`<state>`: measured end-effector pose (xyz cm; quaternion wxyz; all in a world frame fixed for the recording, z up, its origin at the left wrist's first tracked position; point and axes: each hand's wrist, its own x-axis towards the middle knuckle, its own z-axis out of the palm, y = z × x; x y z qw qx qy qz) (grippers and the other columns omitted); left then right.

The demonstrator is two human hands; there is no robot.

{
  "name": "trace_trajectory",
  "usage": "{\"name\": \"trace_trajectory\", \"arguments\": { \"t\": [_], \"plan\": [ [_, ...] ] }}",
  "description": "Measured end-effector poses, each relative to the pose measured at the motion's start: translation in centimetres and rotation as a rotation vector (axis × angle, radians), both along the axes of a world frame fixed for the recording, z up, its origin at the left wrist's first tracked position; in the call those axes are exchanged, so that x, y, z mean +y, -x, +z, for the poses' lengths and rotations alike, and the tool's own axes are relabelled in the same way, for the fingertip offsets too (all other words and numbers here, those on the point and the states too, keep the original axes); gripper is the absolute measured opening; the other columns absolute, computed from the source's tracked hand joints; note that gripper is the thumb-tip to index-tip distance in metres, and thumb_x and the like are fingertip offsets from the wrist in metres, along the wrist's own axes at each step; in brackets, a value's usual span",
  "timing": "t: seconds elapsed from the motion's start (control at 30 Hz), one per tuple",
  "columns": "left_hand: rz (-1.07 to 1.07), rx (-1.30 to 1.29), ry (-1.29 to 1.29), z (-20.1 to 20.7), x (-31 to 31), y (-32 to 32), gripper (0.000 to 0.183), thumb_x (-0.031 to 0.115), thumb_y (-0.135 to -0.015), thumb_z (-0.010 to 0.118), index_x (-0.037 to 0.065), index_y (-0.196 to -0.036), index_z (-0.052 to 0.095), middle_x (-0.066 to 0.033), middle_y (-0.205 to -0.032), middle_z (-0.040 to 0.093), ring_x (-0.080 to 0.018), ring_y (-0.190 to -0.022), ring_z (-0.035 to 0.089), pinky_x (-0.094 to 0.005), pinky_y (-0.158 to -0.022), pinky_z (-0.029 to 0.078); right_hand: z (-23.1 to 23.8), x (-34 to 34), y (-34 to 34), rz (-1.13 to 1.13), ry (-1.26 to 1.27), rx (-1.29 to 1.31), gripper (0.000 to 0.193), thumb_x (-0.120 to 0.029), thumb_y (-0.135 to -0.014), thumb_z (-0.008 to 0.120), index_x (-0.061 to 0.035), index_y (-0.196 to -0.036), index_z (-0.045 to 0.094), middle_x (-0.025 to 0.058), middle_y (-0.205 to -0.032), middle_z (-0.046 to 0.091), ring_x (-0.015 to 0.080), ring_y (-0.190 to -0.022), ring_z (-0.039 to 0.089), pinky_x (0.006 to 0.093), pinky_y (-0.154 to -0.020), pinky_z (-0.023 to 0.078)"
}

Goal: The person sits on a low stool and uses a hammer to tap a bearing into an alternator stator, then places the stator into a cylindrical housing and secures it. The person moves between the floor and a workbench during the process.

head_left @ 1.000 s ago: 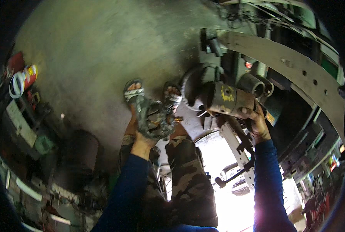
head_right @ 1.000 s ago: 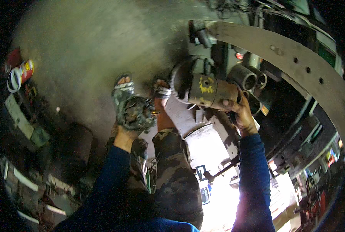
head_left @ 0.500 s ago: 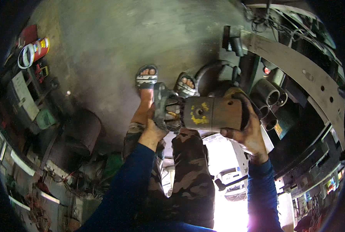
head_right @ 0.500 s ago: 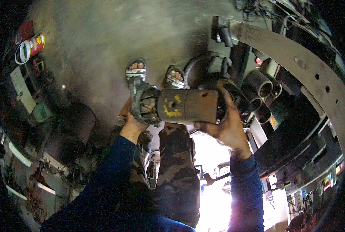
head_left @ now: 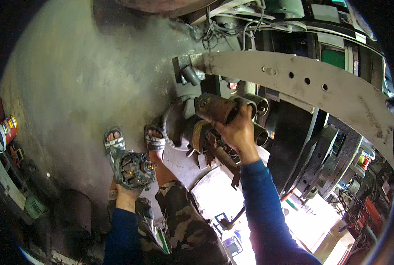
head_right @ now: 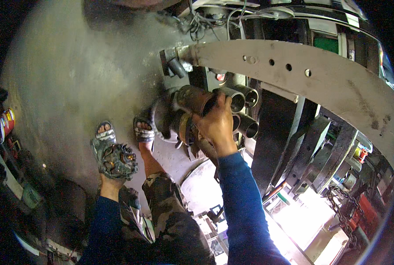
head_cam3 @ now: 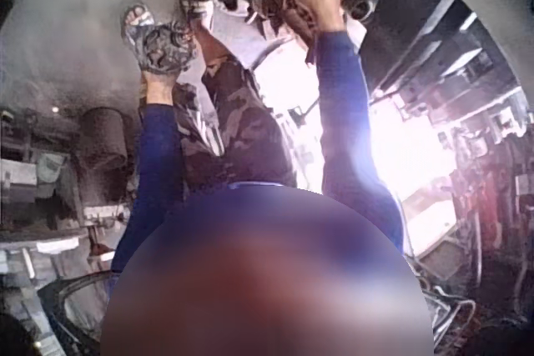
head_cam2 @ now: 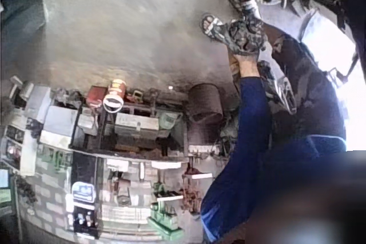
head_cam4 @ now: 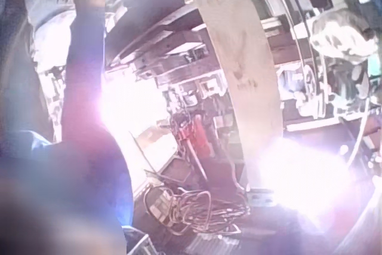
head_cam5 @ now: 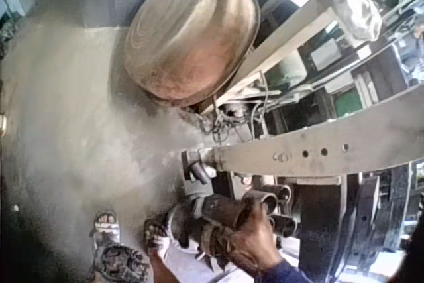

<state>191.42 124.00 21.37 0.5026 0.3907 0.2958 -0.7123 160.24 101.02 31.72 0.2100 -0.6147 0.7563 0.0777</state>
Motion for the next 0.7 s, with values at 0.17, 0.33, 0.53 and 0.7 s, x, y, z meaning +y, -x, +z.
{"name": "trace_trajectory", "arguments": {
  "t": [0.17,0.33,0.53,0.7],
  "plan": [
    [-0.035,0.029,-0.041,0.6,-1.1,-0.2,0.053,0.051,-0.105,0.04,0.011,-0.131,0.062,-0.014,-0.124,0.069,-0.0343,-0.109,0.067,-0.0537,-0.096,0.057,-9.3,-5.0,5.0,-0.284,-0.078,0.296,0.102,-0.044,-0.068,0.094,-0.0022,-0.144,0.04,0.0232,-0.135,0.054,0.0406,-0.127,0.058,0.049,-0.103,0.052],
    [-0.112,0.015,0.021,0.6,-2.3,-0.5,0.054,0.048,-0.107,0.038,0.008,-0.135,0.059,-0.0149,-0.132,0.065,-0.0328,-0.12,0.065,-0.0515,-0.104,0.054,-13.5,-5.9,8.7,-0.357,-0.237,0.485,0.096,-0.037,-0.074,0.091,-0.0117,-0.15,0.037,0.016,-0.144,0.051,0.0346,-0.138,0.049,0.0519,-0.107,0.047],
    [-0.012,0.117,0.039,1.0,-3.4,-1.1,0.055,0.053,-0.106,0.037,0.011,-0.133,0.061,-0.0132,-0.129,0.067,-0.033,-0.115,0.065,-0.0528,-0.101,0.054,-13.8,-5.2,9.2,-0.296,-0.183,0.529,0.109,-0.039,-0.075,0.087,-0.0133,-0.161,0.025,0.018,-0.159,0.037,0.0388,-0.145,0.039,0.0572,-0.111,0.043],
    [-0.038,0.167,0.09,0.6,-4.5,-1.5,0.054,0.049,-0.107,0.038,0.007,-0.133,0.06,-0.0151,-0.129,0.067,-0.0352,-0.116,0.066,-0.0547,-0.101,0.055,-13.6,-2.2,5.1,-0.153,-0.123,0.393,0.096,-0.037,-0.079,0.082,-0.0125,-0.157,0.032,0.0206,-0.159,0.032,0.0416,-0.146,0.035,0.0587,-0.112,0.039]
  ]
}}
